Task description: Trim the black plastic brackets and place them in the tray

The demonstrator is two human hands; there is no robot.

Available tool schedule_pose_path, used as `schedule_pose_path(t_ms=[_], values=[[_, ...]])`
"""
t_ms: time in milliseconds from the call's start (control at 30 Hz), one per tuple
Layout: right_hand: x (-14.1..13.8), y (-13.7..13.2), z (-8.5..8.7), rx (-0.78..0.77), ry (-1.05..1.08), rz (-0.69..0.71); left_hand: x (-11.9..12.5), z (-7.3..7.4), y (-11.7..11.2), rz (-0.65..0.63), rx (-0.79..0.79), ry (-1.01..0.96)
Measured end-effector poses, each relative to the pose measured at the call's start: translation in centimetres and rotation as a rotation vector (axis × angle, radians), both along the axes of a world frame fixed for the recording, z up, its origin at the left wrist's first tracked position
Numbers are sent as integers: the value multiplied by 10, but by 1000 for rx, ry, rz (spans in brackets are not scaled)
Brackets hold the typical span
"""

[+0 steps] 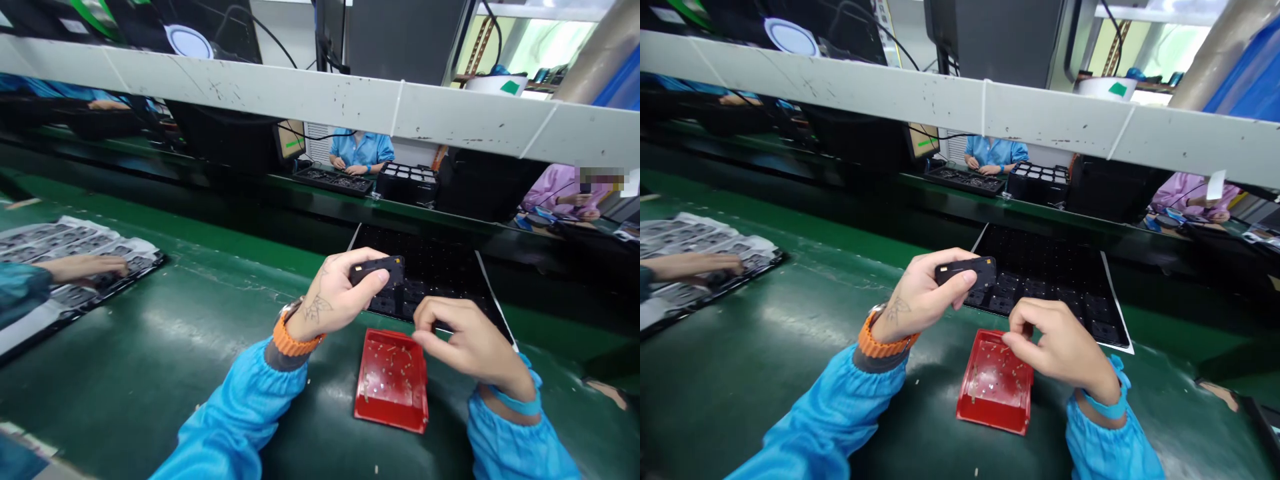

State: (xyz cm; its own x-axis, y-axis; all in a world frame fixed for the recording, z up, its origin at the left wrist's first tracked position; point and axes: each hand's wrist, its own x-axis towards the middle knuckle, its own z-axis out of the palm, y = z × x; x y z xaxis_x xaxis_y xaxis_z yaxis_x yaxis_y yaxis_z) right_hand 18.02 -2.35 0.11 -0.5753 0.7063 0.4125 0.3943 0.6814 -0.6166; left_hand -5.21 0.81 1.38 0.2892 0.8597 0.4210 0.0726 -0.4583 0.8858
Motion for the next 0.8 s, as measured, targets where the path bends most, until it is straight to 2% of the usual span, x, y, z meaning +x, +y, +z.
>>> schedule_pose_path(t_ms=[100, 167, 233, 333, 367, 433, 600, 800], values=[[-1, 3, -2, -134, -218, 6, 2, 0, 2, -23, 4, 27], [-4, 3, -4, -101, -211, -12, 5, -1, 2, -15, 20, 59], [-10, 0, -5, 68, -74, -126, 9, -2, 2, 2, 55, 94], [-21, -7, -6, 459, 129, -282, 15, -8, 2, 10, 155, 144], [-25, -8, -7, 561, 149, -283, 18, -11, 2, 10, 196, 156], [-32, -8, -10, 670, 145, -244, 22, -19, 3, 23, 278, 172], [-37, -3, -20, 674, 162, -225, 26, -32, 1, 64, 358, 230], [-36, -3, -19, 651, 170, -195, 25, -27, -6, 83, 356, 283]])
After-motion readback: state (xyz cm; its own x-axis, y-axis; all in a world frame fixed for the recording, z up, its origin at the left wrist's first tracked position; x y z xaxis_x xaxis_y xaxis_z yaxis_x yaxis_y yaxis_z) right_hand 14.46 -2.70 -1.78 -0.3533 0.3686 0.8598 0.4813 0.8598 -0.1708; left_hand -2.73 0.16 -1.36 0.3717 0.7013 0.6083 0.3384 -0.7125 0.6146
